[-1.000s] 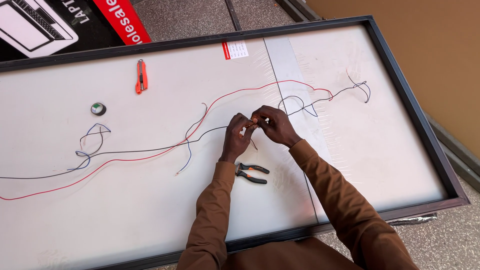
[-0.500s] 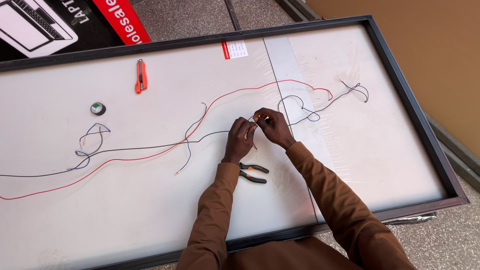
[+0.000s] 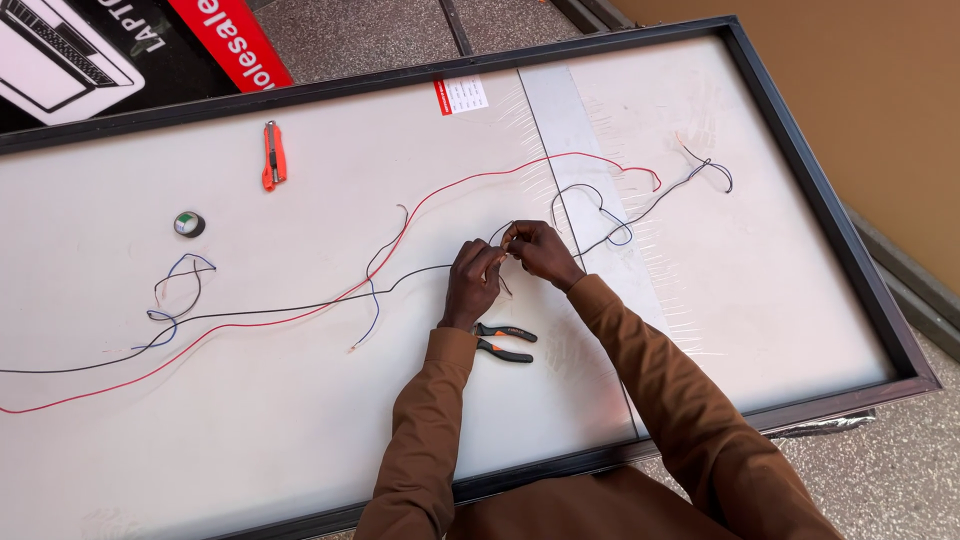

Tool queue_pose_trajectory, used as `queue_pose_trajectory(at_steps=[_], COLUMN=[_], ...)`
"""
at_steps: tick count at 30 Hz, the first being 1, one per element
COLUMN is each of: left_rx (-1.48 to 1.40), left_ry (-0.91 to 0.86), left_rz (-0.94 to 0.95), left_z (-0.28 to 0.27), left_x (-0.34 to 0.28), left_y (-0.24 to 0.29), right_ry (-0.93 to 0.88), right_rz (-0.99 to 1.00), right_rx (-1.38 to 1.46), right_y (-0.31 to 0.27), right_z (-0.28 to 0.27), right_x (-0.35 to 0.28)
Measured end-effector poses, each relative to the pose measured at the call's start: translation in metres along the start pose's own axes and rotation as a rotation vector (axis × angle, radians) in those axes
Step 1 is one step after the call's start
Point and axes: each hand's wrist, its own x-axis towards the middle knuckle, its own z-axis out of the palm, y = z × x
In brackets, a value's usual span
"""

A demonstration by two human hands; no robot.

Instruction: Stripping insulation from wires and twisting the ends together to create electrical connections on a sign board.

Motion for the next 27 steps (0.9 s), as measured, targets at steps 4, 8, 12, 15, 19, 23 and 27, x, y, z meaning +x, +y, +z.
queue_pose_trajectory(at_steps=[4, 8, 12, 15, 19, 23, 27], left_rx=[-0.141, -0.362, -0.413, -0.458, -0.451, -0.394, -0.203], left_ry=[-0.045, -0.108, -0.295, -0.316, -0.319, -0.226, -0.203], left_rz=[-0.129, -0.342, -0.444, -0.47, -0.518, -0.455, -0.231], left_z=[-0.01, -0.017, -0.031, -0.032, -0.027, -0.019, -0.003], left_x=[0.007, 0.006, 0.016, 0.019, 0.015, 0.004, -0.014], left_y=[0.01, -0.002, -0.003, -0.006, -0.008, -0.008, -0.02], right_ry=[0.097, 0.234, 0.335, 0.375, 0.439, 0.364, 0.145], right_rz=[-0.213, -0.53, -0.783, -0.769, -0.828, -0.726, -0.466], right_rx=[-0.302, -0.661, -0.942, -1.007, -1.019, -1.053, -0.871], right_y=[0.009, -0.02, -0.001, 0.01, 0.024, 0.012, 0.027], right_z=[0.0, 0.011, 0.025, 0.036, 0.035, 0.026, 0.012], right_x=[-0.01, -0.055, -0.076, -0.069, -0.052, -0.045, -0.019])
